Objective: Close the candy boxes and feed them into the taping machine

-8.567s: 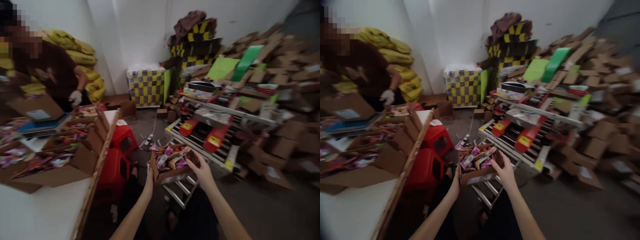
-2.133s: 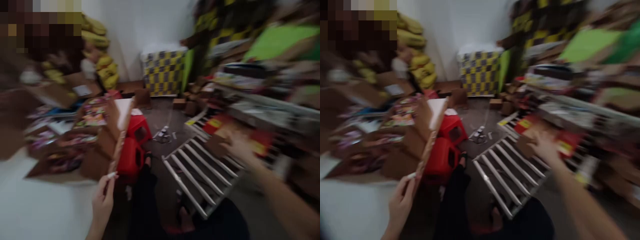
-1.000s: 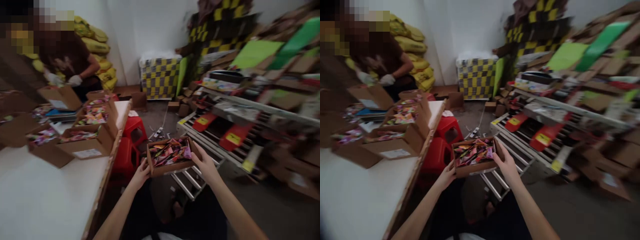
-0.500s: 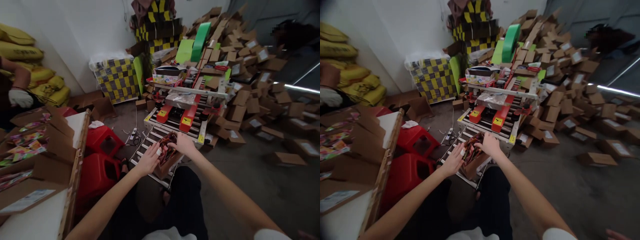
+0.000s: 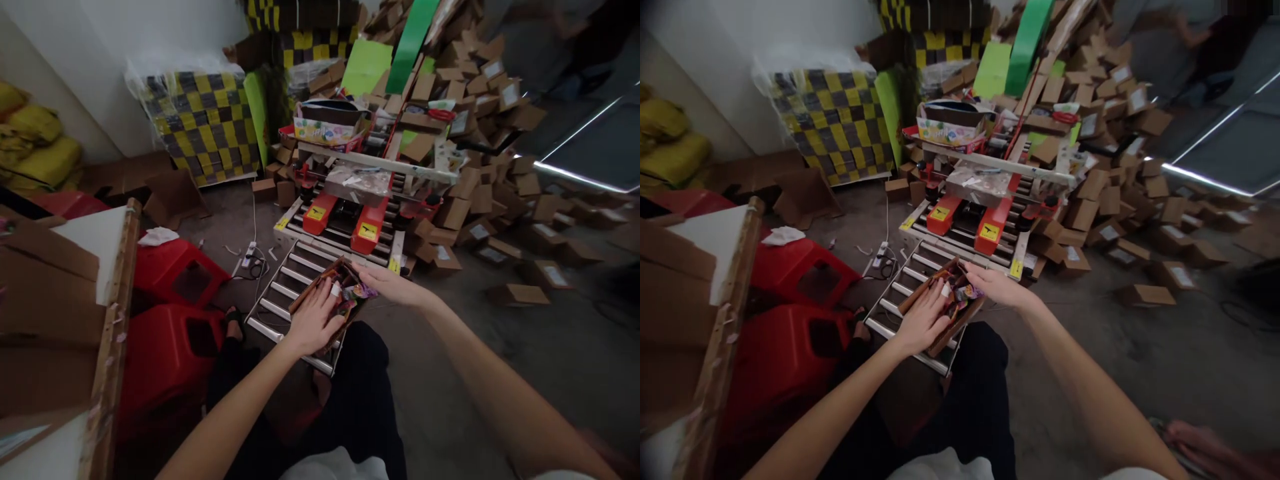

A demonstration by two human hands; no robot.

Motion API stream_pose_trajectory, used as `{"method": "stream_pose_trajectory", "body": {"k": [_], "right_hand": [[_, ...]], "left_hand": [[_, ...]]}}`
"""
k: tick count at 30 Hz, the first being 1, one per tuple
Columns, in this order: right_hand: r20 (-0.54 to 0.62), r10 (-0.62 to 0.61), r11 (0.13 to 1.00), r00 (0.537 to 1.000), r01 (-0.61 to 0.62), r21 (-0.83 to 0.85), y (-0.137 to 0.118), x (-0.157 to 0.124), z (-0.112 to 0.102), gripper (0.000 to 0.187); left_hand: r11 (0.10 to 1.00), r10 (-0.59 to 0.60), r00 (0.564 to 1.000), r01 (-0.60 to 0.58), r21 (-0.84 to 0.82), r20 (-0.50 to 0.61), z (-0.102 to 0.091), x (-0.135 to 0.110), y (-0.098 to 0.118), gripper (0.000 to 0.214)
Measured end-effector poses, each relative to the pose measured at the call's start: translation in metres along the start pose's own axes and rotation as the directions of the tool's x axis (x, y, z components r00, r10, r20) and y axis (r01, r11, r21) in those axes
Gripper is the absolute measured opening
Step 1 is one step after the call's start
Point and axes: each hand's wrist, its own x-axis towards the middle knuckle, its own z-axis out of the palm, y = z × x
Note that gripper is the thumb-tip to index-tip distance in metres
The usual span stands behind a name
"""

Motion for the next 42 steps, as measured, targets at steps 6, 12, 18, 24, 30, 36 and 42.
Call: {"method": "stream_pose_trajectory", "body": {"k": [6, 12, 18, 24, 30, 36, 42], "right_hand": [[0.086, 0.009, 0.991, 0.996, 0.003, -0.136, -0.008, 0.011, -0.002, 0.043], [-0.033, 0.076, 0.874, 0.997, -0.083, -0.478, -0.019, 0.041, 0.018, 0.062], [0.223, -0.01, 0.997, 0.975, -0.008, 0.078, -0.007, 0.018, -0.003, 0.053], [0.215, -0.14, 0.96, 0.967, 0.185, -0.208, -0.021, -0.021, 0.011, 0.034], [-0.261, -0.097, 0.81, 0.96, -0.076, -0.582, -0.025, 0.012, 0.063, 0.038], [-0.576, -0.109, 0.842, 0.81, -0.233, -0.487, -0.019, 0.029, 0.085, 0.029], [-0.782, -0.059, 0.927, 0.62, -0.257, -0.273, -0.004, 0.031, 0.094, 0.041]], "left_hand": [[0.986, -0.085, 0.991, 0.068, -0.153, -0.108, -0.001, -0.002, 0.011, 0.091], [0.995, -0.048, 0.99, 0.059, 0.079, -0.135, 0.0, 0.016, 0.011, 0.058], [0.923, 0.04, 0.999, -0.04, 0.382, 0.006, 0.012, 0.017, 0.006, 0.046], [0.956, 0.028, 0.997, -0.05, 0.288, 0.078, 0.013, 0.024, -0.001, 0.042], [0.918, -0.088, 0.994, 0.108, -0.381, 0.07, -0.01, 0.032, -0.019, 0.041], [0.94, 0.089, 0.905, -0.215, -0.266, -0.417, -0.033, 0.004, 0.004, 0.044], [0.976, -0.095, 0.994, 0.081, -0.2, -0.06, -0.041, 0.029, -0.013, 0.055]]}}
